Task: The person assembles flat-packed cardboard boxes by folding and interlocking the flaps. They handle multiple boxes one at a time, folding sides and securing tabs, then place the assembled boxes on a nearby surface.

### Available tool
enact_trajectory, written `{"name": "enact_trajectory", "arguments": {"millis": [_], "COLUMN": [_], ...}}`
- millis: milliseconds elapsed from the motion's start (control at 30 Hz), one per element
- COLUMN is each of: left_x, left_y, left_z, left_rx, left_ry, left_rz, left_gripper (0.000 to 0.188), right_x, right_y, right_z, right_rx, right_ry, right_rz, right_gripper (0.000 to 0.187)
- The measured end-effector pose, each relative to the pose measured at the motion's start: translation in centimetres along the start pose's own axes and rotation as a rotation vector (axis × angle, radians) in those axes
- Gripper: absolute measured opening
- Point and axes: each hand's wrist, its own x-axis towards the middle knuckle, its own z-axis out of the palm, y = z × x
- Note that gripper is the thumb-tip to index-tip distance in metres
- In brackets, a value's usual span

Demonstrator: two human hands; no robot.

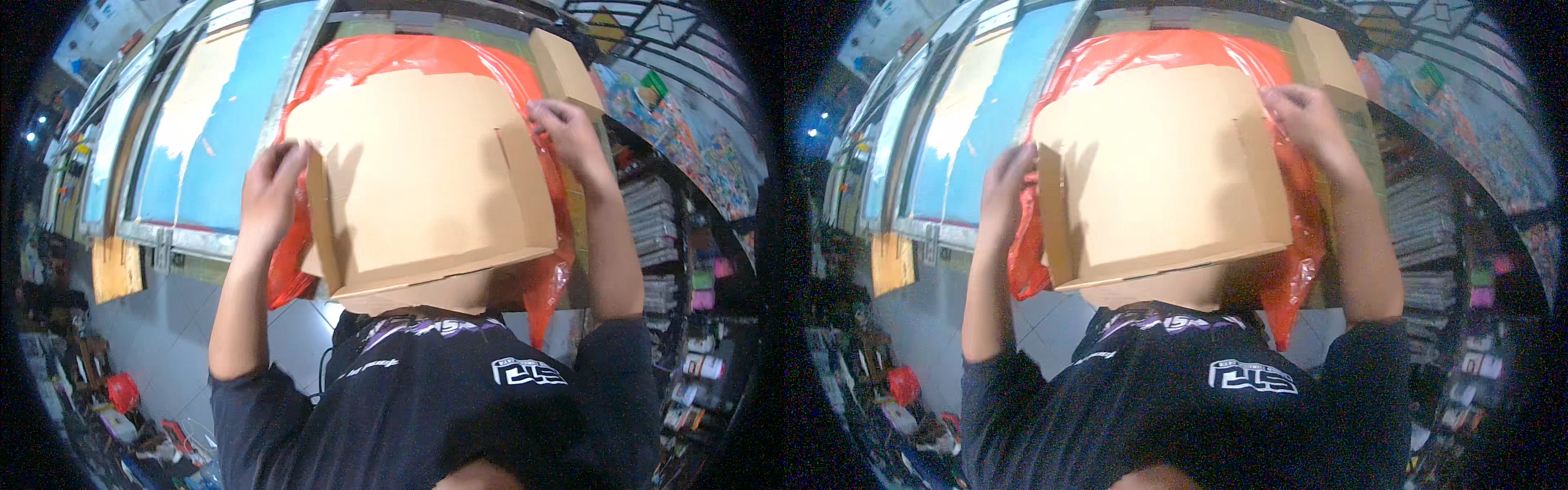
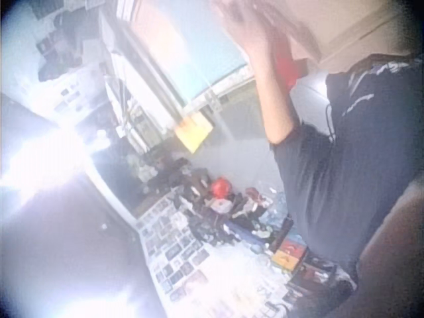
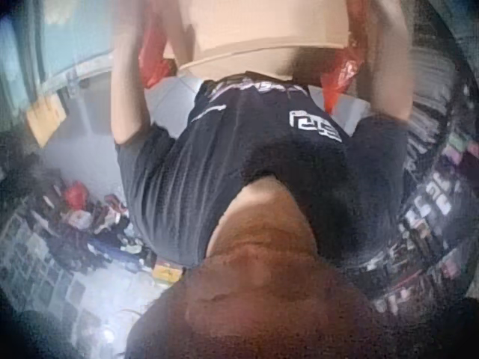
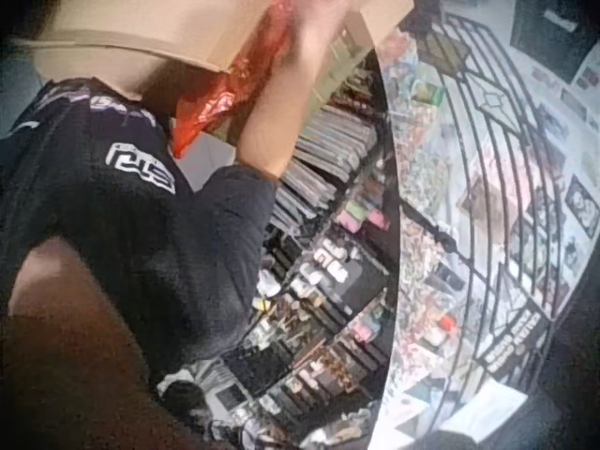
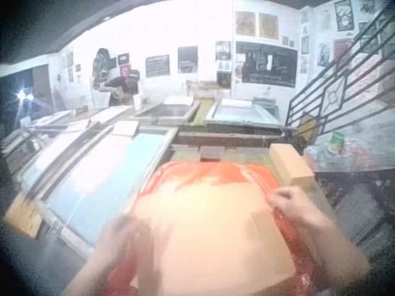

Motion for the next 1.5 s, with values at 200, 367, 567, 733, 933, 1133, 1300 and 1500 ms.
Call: {"name": "enact_trajectory", "arguments": {"millis": [200, 367, 567, 733, 933, 1133, 1300, 1500], "left_x": [-2.4, -1.9, -1.4, -1.9, -2.6, 4.1, 6.8, 6.8], "left_y": [-1.6, -0.1, 1.1, 1.6, 2.0, -0.8, -1.2, -1.8], "left_z": [0.3, 0.1, -0.4, -1.1, -1.1, -0.1, 0.9, 1.4], "left_rx": [0.008, 0.141, 0.270, 0.337, 0.293, 0.343, 0.476, 0.654], "left_ry": [-0.248, -0.492, -0.637, -0.816, -0.846, -0.096, -0.362, -0.191], "left_rz": [-0.014, 0.062, 0.133, 0.098, 0.248, 0.305, -0.048, 0.283], "left_gripper": [0.028, 0.024, 0.025, 0.032, 0.027, 0.037, 0.043, 0.049], "right_x": [-4.9, -4.2, -4.4, -5.5, -6.6, -6.6, -5.8, -1.0], "right_y": [-1.3, -0.3, -0.6, -0.7, -1.1, -0.7, -0.8, 2.6], "right_z": [1.2, 0.7, 0.4, -0.5, -0.7, -0.6, -1.1, -1.4], "right_rx": [0.200, 0.061, 0.006, 0.043, 0.004, 0.005, 0.062, -0.382], "right_ry": [-0.331, -0.574, -0.603, -0.770, -0.771, -0.770, -0.749, 0.055], "right_rz": [0.030, -0.269, -0.297, -0.334, -0.383, -0.397, -0.392, -0.219], "right_gripper": [0.019, 0.019, 0.019, 0.015, 0.016, 0.017, 0.020, 0.041]}}
